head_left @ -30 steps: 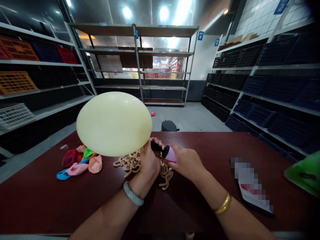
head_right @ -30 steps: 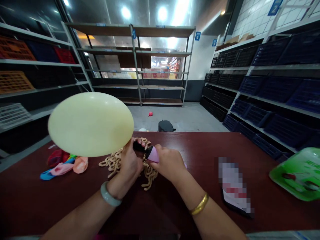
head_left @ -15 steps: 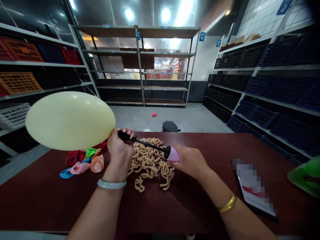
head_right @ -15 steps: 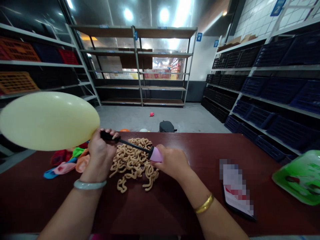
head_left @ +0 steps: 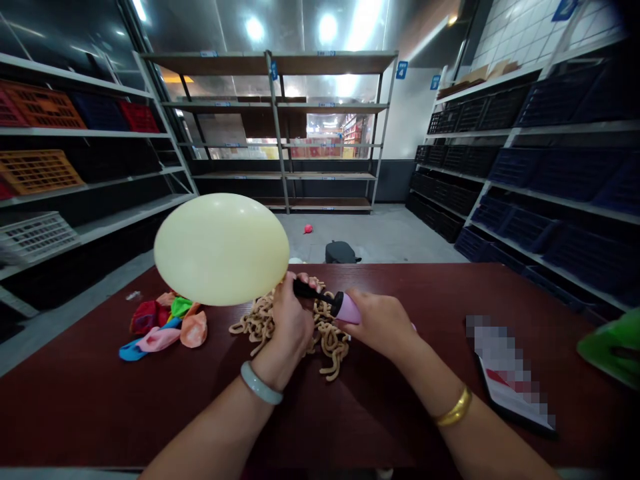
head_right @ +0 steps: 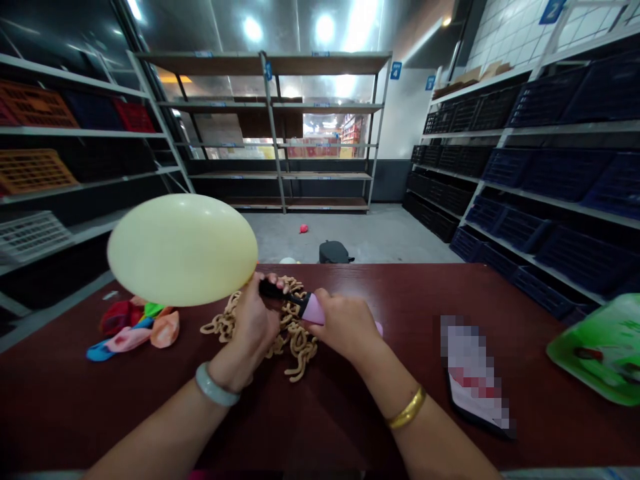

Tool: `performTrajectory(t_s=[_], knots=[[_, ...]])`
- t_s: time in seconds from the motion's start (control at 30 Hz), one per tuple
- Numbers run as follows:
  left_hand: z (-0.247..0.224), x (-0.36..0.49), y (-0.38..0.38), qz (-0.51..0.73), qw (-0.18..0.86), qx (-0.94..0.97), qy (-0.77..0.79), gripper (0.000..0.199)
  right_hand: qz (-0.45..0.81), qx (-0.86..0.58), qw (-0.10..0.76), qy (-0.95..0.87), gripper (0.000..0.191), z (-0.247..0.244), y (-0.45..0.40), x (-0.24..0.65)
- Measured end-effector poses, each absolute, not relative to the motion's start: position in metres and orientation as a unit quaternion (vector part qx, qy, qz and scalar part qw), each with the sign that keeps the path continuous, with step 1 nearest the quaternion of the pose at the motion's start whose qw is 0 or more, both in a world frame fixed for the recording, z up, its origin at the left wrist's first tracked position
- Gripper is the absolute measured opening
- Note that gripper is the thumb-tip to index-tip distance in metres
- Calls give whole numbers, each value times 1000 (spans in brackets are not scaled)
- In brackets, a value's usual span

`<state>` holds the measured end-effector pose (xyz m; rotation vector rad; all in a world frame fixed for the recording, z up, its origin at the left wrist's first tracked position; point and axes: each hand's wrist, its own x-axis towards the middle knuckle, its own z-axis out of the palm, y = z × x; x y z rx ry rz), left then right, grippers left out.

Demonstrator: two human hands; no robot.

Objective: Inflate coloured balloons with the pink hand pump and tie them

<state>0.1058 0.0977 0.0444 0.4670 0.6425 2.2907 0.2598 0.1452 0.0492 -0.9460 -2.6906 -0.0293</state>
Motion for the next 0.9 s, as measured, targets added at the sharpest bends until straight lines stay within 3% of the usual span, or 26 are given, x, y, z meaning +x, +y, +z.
performTrajectory(t_s=[0.4, 0.7, 0.9], knots=[[45, 117, 98, 876, 365, 183, 255, 20, 26, -334, 159, -929, 39, 44, 140, 252], [72, 28, 84, 915, 276, 154, 250, 14, 35, -316, 126, -940, 47, 46, 145, 258], [71, 26, 82, 924, 249, 158, 242, 16, 11, -319, 125, -940, 45, 48, 156, 268]])
